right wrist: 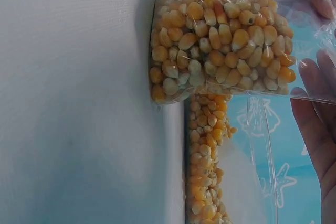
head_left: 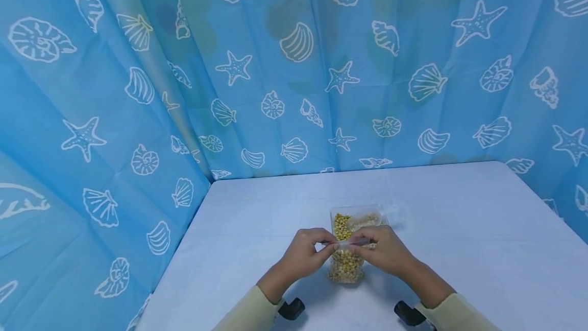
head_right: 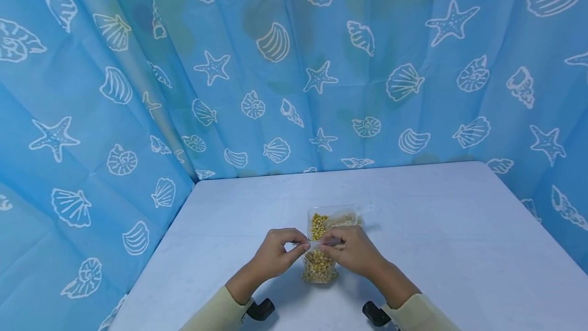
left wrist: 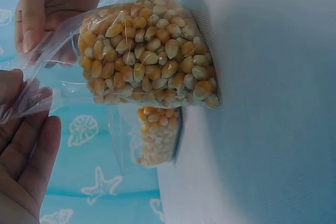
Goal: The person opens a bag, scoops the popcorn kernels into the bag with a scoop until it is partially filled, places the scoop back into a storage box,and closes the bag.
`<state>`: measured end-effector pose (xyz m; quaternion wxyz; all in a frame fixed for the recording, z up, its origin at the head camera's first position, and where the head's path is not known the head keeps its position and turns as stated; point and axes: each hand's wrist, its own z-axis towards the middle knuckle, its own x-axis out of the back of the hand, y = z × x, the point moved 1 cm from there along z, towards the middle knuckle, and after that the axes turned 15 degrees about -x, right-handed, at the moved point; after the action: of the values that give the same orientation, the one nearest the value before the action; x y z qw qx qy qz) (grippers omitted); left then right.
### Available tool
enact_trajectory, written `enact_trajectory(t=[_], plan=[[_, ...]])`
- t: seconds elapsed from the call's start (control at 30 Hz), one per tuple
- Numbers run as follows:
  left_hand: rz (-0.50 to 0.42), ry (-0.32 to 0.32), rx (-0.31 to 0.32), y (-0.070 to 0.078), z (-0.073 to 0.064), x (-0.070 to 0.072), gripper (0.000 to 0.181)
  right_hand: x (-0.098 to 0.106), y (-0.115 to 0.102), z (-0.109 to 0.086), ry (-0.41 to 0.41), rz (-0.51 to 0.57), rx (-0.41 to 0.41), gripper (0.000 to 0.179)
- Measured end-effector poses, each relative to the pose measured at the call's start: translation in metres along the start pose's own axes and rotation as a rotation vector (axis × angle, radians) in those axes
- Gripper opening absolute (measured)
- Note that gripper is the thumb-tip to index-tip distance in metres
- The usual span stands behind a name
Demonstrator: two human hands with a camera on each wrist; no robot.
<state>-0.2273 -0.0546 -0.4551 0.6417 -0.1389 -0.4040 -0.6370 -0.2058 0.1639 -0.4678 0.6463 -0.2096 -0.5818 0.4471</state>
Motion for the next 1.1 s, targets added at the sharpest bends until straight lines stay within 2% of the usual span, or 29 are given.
enact_trajectory(t=[0.2, 0.4, 1.1], plan=[[-0.011, -0.012, 0.009, 0.0007, -0.0007, 0.0003, 0.009, -0.0025, -0.0021, 0.0025, -0.025, -0.013, -0.026, 0.019], [-0.006, -0.014, 0.003, 0.0008, -0.0003, -0.0005, 0.010, -0.0052, -0.0018, 0.0059, -0.028, 0.024, 0.018, 0.008], [0.020, -0.015, -0.034, -0.0007, 0.0018, -0.0004, 0.011, -0.0031, -0.0016, 0.0075, -0.014, 0.015, 0.086, 0.008]])
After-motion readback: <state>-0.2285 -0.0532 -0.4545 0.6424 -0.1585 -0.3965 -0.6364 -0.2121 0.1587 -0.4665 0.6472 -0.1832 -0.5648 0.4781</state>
